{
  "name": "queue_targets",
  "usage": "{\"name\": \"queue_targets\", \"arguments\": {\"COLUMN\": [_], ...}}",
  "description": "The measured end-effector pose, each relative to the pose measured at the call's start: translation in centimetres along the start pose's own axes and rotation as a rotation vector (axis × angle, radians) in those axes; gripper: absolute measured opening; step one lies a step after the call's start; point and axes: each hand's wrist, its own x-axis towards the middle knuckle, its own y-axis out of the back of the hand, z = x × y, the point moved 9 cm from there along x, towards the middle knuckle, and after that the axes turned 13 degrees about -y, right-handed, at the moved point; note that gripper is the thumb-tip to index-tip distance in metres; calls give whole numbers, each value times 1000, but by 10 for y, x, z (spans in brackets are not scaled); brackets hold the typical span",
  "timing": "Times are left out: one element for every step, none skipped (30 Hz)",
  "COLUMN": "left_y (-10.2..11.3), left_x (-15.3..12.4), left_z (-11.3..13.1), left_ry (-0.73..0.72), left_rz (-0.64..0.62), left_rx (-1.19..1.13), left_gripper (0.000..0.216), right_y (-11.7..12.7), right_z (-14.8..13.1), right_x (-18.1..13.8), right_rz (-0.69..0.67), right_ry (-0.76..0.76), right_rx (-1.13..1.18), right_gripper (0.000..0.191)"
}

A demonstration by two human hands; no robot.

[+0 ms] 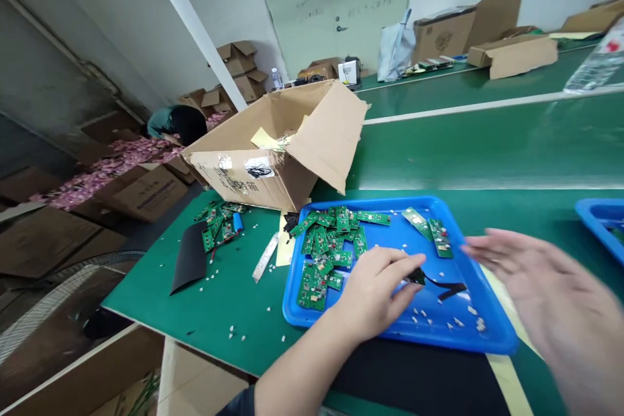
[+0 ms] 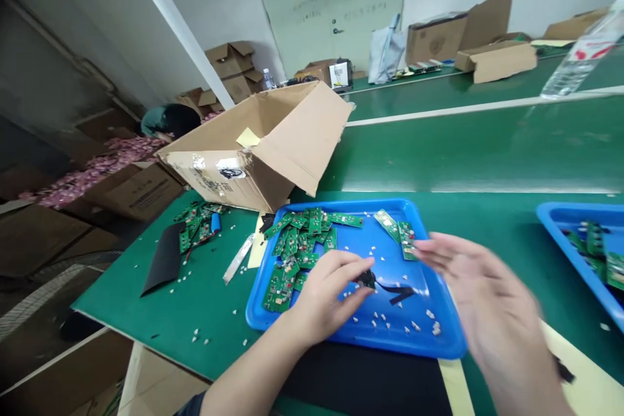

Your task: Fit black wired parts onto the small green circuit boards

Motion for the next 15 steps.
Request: {"name": "queue_targets", "arguments": {"left_y": [4,7,11,14,18,21,24,26,27,28,29,30,31,31,31], "left_x": [1,3,5,6,8,10,11,12,13,14,14,14,14,14,13], "left_z": [3,6,9,11,12,13,14,15,15,16,16,16,17,18,18], "left_ry": [-41,-81,-115,-143,-166,-185,-207,-225,-238,-249,-254,-256,-263,-270,-278], "left_rz": [32,66,93,119,141,164,173,181,187,191,199,207,213,219,223], "left_rx": [28,49,63,78,96,118,138,153,165,173,179,183,185,186,187], "left_gripper": [33,33,33,32,32,31,31,31,32,33,33,34,34,34,34], "right_y": [-16,-32,-46,-56,-66,-73,-77,-79,-79,-78,-78,-77,-77,-78,-79], "right_z": [9,13,15,15,15,14,14,14,14,15,16,17,18,18,19], "right_x": [3,2,-1,-4,-8,-11,-13,-14,-14,-15,-15,-16,-17,-19,-20], "right_rz": [-107,-210,-300,-352,-415,-463,-490,-506,-512,-516,-520,-525,-532,-539,-545], "right_ry": [-163,-275,-362,-436,-494,-538,-572,-598,-618,-635,-651,-669,-687,-707,-727], "right_rx": [39,56,79,112,156,211,263,312,355,391,421,446,468,487,507], "right_gripper": [22,21,23,26,28,29,29,28,27,26,25,24,23,22,22]}}
